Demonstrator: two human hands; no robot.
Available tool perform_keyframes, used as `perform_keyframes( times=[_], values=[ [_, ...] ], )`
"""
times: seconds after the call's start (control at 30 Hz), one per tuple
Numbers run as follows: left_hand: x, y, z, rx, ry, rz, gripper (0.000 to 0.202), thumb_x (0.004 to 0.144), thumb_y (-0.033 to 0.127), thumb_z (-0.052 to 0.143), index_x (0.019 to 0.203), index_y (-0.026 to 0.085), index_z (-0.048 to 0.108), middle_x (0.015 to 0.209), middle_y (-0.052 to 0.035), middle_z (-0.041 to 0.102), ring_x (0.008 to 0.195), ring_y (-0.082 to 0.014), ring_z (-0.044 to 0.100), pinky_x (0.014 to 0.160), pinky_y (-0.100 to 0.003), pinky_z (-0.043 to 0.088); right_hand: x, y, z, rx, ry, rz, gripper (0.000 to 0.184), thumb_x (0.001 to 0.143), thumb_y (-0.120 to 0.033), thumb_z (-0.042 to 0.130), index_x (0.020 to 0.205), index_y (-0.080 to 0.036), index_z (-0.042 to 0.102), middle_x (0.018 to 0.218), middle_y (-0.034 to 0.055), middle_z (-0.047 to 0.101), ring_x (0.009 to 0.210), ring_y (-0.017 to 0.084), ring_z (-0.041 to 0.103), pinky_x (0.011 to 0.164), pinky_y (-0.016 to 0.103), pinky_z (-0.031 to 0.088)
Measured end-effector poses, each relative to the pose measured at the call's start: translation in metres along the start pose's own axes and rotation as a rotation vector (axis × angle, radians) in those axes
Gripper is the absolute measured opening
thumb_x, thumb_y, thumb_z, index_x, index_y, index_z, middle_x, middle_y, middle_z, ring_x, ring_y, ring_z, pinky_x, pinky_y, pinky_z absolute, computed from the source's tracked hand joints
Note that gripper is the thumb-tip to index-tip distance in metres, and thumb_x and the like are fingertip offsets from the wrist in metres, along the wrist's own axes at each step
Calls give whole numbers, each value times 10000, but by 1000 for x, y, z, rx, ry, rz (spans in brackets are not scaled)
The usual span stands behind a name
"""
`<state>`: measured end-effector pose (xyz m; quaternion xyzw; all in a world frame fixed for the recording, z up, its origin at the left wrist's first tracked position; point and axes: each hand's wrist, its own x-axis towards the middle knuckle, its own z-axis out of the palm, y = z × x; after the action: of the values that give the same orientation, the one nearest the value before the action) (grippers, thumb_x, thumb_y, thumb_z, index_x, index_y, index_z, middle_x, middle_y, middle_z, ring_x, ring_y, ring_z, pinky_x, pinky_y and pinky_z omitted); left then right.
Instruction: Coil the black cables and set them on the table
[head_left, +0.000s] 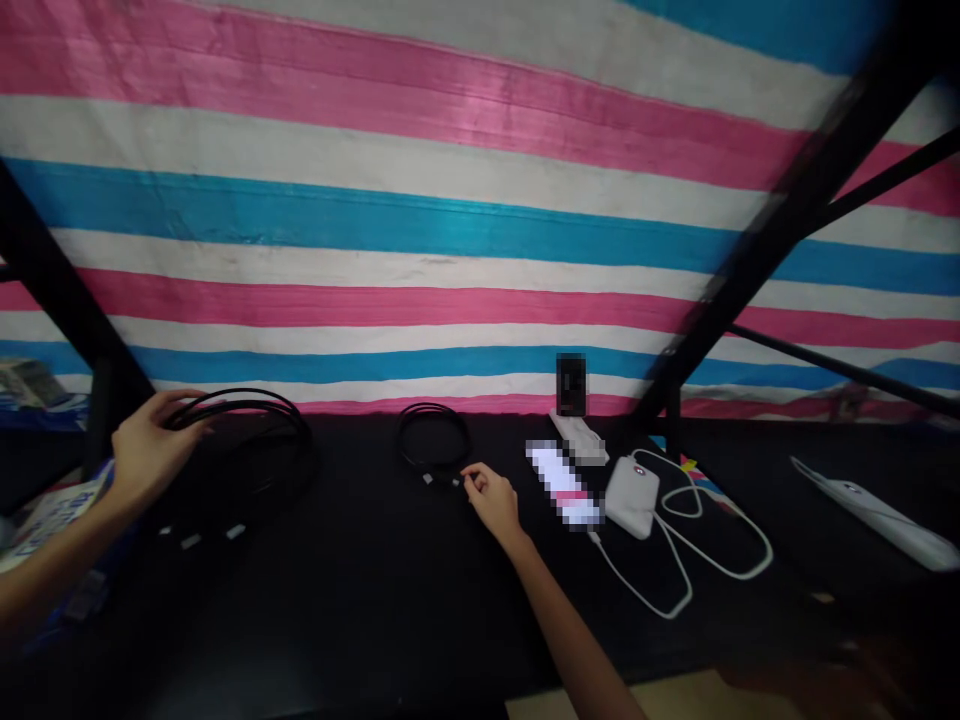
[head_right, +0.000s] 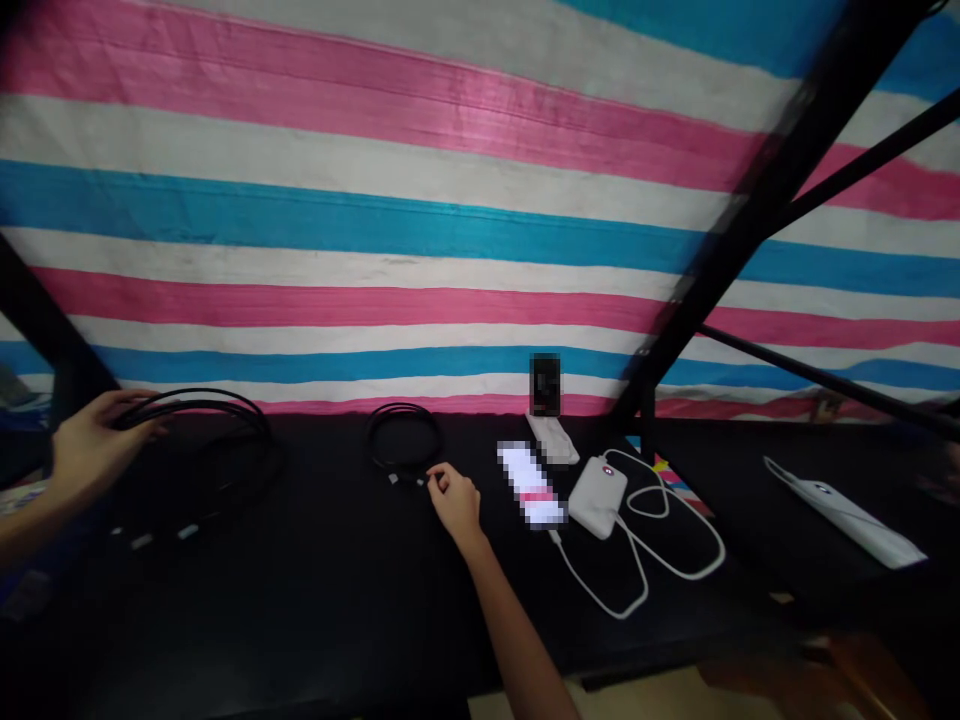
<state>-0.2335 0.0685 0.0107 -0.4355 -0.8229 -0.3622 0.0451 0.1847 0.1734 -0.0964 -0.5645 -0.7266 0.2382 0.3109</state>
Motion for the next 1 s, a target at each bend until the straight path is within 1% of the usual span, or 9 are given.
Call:
perform_keyframes(
  times=[0.13,0.33,0.47,0.53,0.6,0.7,0.8,0.9,1.0],
  values=[
    [-17,1,-10,-37,-150,27,520,683,493,598,1068,148,548,963,-59,640,940,-223,597,848,-318,465,-5,3,-1,12,16,12,204,804,-307,479,861,-236,661,539,-49,587,592,138,585,556,219,333],
    [-49,-1,-29,-29,-176,144,495,762,556,473,991,117,473,869,3,522,835,-142,532,764,-228,432,-32,5,-4,29,37,20,223,816,-313,460,882,-238,660,559,-42,613,616,141,603,585,223,350],
    [-73,8,-42,86,-535,265,509,718,568,509,980,132,512,549,80,462,570,-116,524,571,-194,394,-52,2,-7,27,31,-3,179,781,-276,508,844,-242,673,563,-43,618,624,144,599,576,220,340],
    [-91,14,-39,179,-730,310,458,689,552,545,907,151,567,473,74,482,483,-137,538,506,-209,376,-58,1,-9,25,26,-15,172,777,-270,519,841,-244,676,569,-42,622,632,145,599,579,219,339],
    [-116,19,-32,280,-826,358,367,650,531,582,732,173,591,506,25,555,511,-181,584,516,-247,393,-63,1,-11,23,20,-21,174,784,-281,519,848,-245,677,573,-41,626,636,146,599,583,220,341],
    [-152,23,-19,399,-850,445,354,612,544,601,562,197,549,596,-47,622,642,-265,630,596,-321,423,-68,0,-12,18,7,-23,185,800,-292,510,866,-246,676,589,-36,634,649,148,601,590,220,344],
    [-173,27,-16,443,-828,505,383,669,584,534,592,210,566,652,-62,653,713,-289,639,665,-350,430,-74,-3,-13,7,-6,-30,177,797,-279,518,865,-247,678,604,-32,637,659,151,602,585,221,335],
    [-171,32,-26,441,-746,508,420,766,582,411,741,215,615,757,-67,689,782,-279,646,709,-334,432,-81,-7,-14,-3,-20,-54,158,781,-250,537,842,-253,682,618,-35,638,661,147,602,578,221,318],
    [-153,33,-42,425,-638,447,502,831,544,285,1030,197,590,922,-76,703,874,-269,646,744,-315,439,-89,-10,-15,-2,-35,-81,151,770,-225,549,832,-262,682,624,-43,639,654,136,603,576,218,309]
  ],
)
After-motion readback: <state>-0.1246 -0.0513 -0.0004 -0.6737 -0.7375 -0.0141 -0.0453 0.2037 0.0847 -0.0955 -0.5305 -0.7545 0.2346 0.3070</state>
